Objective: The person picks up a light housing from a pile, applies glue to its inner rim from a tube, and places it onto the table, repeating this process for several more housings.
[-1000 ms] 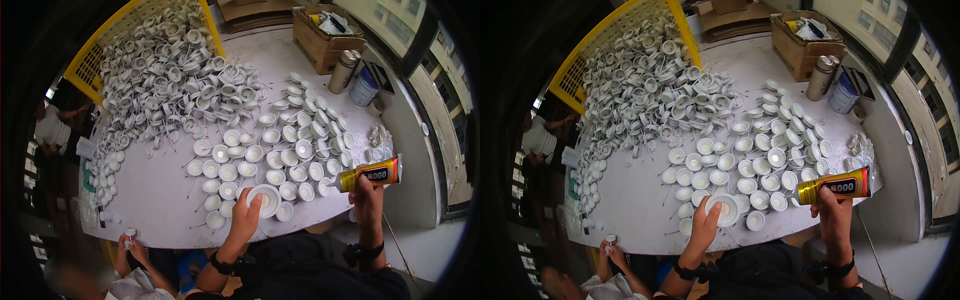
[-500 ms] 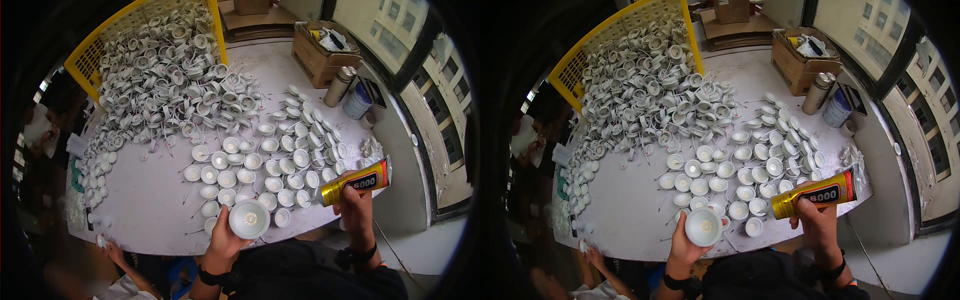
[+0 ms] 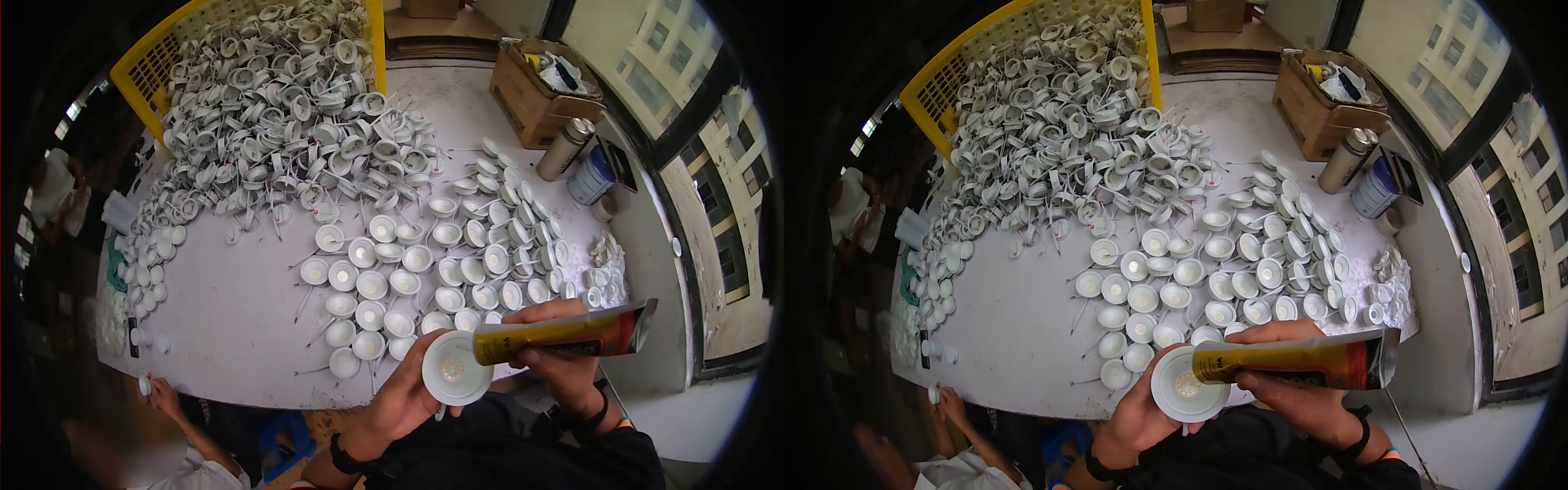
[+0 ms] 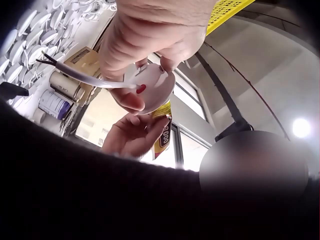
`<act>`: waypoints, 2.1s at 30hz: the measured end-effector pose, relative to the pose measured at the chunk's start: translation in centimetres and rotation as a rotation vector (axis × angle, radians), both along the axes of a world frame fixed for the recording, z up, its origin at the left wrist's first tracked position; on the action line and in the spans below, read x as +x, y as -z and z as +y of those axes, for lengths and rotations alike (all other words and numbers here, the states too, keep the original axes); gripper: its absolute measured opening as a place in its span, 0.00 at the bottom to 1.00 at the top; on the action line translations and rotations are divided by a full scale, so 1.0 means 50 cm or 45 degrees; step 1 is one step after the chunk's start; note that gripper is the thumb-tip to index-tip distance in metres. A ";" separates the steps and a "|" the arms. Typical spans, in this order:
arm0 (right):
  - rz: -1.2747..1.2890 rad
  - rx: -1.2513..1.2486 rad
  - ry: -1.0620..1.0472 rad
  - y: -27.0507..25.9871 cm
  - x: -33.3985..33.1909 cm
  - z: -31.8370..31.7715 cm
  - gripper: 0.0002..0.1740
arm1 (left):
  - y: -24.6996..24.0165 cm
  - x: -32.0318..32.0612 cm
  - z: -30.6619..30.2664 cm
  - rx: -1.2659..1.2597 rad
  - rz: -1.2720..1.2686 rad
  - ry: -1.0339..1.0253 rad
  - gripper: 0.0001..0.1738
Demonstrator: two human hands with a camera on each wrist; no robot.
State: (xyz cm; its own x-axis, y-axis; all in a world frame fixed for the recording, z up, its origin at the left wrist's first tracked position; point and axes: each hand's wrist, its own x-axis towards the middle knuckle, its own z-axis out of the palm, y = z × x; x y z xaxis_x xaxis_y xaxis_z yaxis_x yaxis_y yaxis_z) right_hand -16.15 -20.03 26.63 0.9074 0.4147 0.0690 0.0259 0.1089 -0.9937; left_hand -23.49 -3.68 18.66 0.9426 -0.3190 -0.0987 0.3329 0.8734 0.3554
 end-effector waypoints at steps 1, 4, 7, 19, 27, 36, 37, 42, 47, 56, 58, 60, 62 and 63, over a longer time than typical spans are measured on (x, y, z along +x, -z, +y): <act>0.001 -0.003 -0.001 0.003 0.003 0.000 0.19 | 0.000 0.001 0.001 -0.003 0.001 -0.001 0.29; -0.231 -0.133 -0.047 0.012 0.010 0.000 0.19 | -0.002 0.003 0.004 -0.009 0.022 0.007 0.29; -0.247 -0.142 -0.012 0.011 0.012 0.005 0.17 | -0.007 0.007 0.005 -0.034 0.003 0.000 0.29; -0.172 -0.305 -0.027 0.010 0.012 0.004 0.15 | -0.011 0.008 0.003 -0.040 0.012 0.028 0.27; -0.418 -0.244 -0.219 0.017 0.007 0.009 0.16 | -0.003 0.006 -0.006 0.096 0.060 -0.001 0.28; -0.495 -0.530 -0.153 -0.025 0.025 -0.004 0.15 | 0.003 0.004 0.013 0.204 0.080 -0.120 0.27; -0.529 -0.550 -0.203 -0.030 0.026 -0.007 0.15 | 0.004 0.004 0.015 0.214 0.078 -0.102 0.27; -0.315 -0.570 -0.276 -0.040 0.021 -0.009 0.16 | 0.009 0.004 0.018 0.030 0.202 -0.194 0.26; 0.112 -0.226 -0.364 -0.029 0.014 0.018 0.15 | 0.001 0.007 0.008 0.063 0.308 -0.189 0.26; 0.034 0.116 0.015 0.058 0.030 0.066 0.13 | 0.005 0.014 0.023 0.018 0.130 -0.081 0.26; -0.002 0.122 0.014 0.056 0.034 0.053 0.12 | 0.023 0.002 0.033 0.080 0.214 -0.124 0.27; 0.226 0.229 0.084 0.036 0.035 0.021 0.15 | 0.050 -0.004 0.069 0.230 0.293 -0.315 0.28; 0.185 0.242 0.276 0.040 0.040 -0.016 0.15 | 0.072 -0.011 0.132 0.402 0.261 -0.515 0.28; 0.172 0.260 0.389 0.044 0.041 -0.037 0.15 | 0.105 -0.021 0.177 0.590 0.311 -0.574 0.28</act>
